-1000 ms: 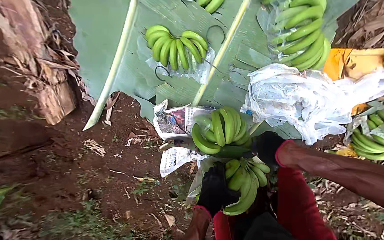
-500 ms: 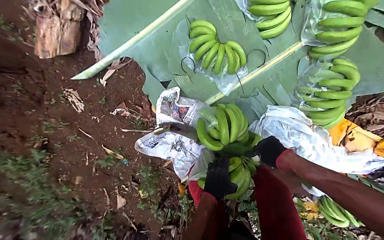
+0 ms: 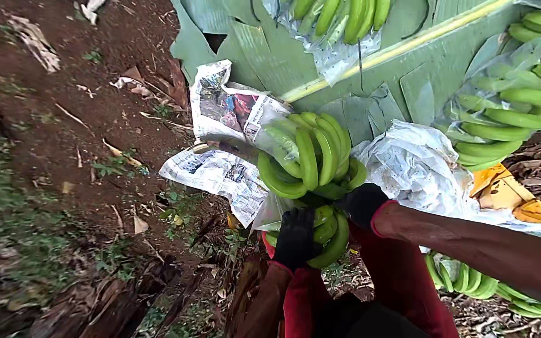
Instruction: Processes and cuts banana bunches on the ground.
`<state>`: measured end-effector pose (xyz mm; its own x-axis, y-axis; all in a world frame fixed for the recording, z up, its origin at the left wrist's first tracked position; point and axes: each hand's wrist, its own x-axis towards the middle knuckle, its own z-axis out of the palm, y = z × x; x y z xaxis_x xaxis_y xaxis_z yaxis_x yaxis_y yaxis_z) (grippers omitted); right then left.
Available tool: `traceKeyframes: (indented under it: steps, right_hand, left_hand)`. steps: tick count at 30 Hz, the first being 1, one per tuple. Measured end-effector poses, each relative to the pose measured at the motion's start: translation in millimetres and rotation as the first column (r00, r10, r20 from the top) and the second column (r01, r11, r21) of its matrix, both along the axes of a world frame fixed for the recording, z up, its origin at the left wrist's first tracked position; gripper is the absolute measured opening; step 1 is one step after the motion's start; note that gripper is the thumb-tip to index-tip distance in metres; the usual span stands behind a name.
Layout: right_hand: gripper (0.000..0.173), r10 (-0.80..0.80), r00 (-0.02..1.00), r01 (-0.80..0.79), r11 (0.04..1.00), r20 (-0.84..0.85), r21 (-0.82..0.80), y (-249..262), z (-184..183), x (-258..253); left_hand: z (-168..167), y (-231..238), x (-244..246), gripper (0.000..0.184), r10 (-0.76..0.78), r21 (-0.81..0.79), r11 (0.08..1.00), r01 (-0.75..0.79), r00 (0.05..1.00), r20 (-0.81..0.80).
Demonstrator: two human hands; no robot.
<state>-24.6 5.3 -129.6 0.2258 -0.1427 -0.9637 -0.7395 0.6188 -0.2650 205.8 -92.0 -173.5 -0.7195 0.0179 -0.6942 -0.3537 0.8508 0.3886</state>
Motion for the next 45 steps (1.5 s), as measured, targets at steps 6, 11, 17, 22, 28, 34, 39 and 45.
traceKeyframes:
  steps: [6,11,17,22,28,34,39,45]
  right_hand:
    - [0.036,0.064,0.990,-0.060,0.998,-0.124,0.030,-7.9,51.5,-12.9]
    - [0.034,0.232,0.967,-0.238,0.970,-0.109,-0.043,-51.5,35.6,-24.9]
    - [0.024,0.414,0.891,-0.413,0.910,-0.185,0.045,-88.4,57.0,-22.1]
    - [0.023,0.558,0.803,-0.554,0.828,-0.209,0.084,-149.9,48.2,-2.0]
    - [0.020,0.603,0.792,-0.605,0.796,-0.093,0.010,-149.2,10.0,-13.5]
    - [0.038,0.349,0.867,-0.262,0.927,-0.356,0.270,-189.6,158.2,-100.7]
    - [0.019,0.499,0.726,-0.578,0.816,-0.474,-0.026,-149.9,135.9,-103.8]
    - [0.049,0.520,0.834,-0.527,0.850,-0.186,0.010,-106.9,61.7,-14.3]
  left_hand:
    - [6.2,-5.1,15.2,0.103,0.174,0.126,0.978,-0.165,0.983,-0.063]
    - [-9.2,-28.8,14.8,0.100,0.215,0.164,0.966,-0.200,0.974,-0.075]
    - [-1.7,-12.3,26.6,0.100,0.482,0.210,0.869,-0.448,0.861,-0.159]
    - [-14.2,-24.0,21.0,0.100,0.509,0.203,0.857,-0.473,0.840,-0.188]
    - [-19.4,-15.0,45.5,0.101,0.555,0.207,0.826,-0.524,0.821,-0.134]
    - [-13.6,30.0,72.1,0.101,0.647,0.240,0.746,-0.622,0.762,-0.034]
    - [-11.9,33.4,69.0,0.097,0.643,0.192,0.761,-0.620,0.761,-0.088]
    - [-18.3,52.5,78.7,0.097,0.647,0.132,0.763,-0.633,0.742,-0.178]
